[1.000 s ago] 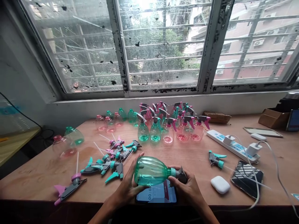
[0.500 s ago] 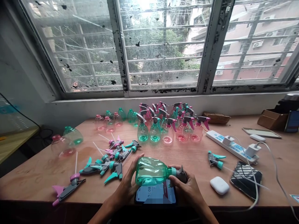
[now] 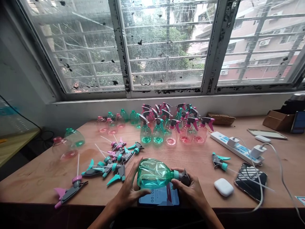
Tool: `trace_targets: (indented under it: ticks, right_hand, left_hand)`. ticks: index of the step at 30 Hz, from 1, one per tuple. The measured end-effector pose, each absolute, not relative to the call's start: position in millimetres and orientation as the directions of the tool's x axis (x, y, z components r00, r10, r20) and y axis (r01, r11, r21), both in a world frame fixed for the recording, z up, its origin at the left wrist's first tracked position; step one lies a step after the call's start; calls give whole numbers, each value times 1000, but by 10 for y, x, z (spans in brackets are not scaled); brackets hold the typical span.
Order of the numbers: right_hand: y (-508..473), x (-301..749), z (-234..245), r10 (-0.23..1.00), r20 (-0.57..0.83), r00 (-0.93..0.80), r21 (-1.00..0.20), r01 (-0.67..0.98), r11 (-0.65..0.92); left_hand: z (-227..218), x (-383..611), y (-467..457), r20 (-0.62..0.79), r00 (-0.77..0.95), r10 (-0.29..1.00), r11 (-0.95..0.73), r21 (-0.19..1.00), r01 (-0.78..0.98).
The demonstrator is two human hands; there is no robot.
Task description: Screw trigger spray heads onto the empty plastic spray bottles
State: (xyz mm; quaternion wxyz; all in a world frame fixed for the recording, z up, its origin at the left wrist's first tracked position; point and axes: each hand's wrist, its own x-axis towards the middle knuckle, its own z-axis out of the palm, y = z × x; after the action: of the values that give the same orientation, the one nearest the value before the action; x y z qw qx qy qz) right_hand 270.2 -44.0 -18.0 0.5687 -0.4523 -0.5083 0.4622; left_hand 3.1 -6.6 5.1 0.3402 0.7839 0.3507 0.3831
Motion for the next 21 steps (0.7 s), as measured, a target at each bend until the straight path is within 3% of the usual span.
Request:
trace_targets:
  ticks: [6, 12, 17, 21]
  right_hand:
    - [-464, 2635, -188, 982, 165, 91, -981, -86, 173]
    - [-460, 2713, -239, 981, 179, 74, -983, -24, 181]
    - [-452, 2775, -238, 978, 195, 68, -981, -5, 196]
    - [-444, 2733, -237, 980, 186, 65, -982, -13, 188]
  left_hand:
    - [30, 20, -16, 381, 387, 840, -491, 836, 243]
    - [52, 21, -25, 317, 475, 821, -483, 828, 283]
    - [-3, 57, -54, 465, 539, 702, -644, 737, 204]
    - [4, 71, -55, 482, 500, 719, -643, 735, 216]
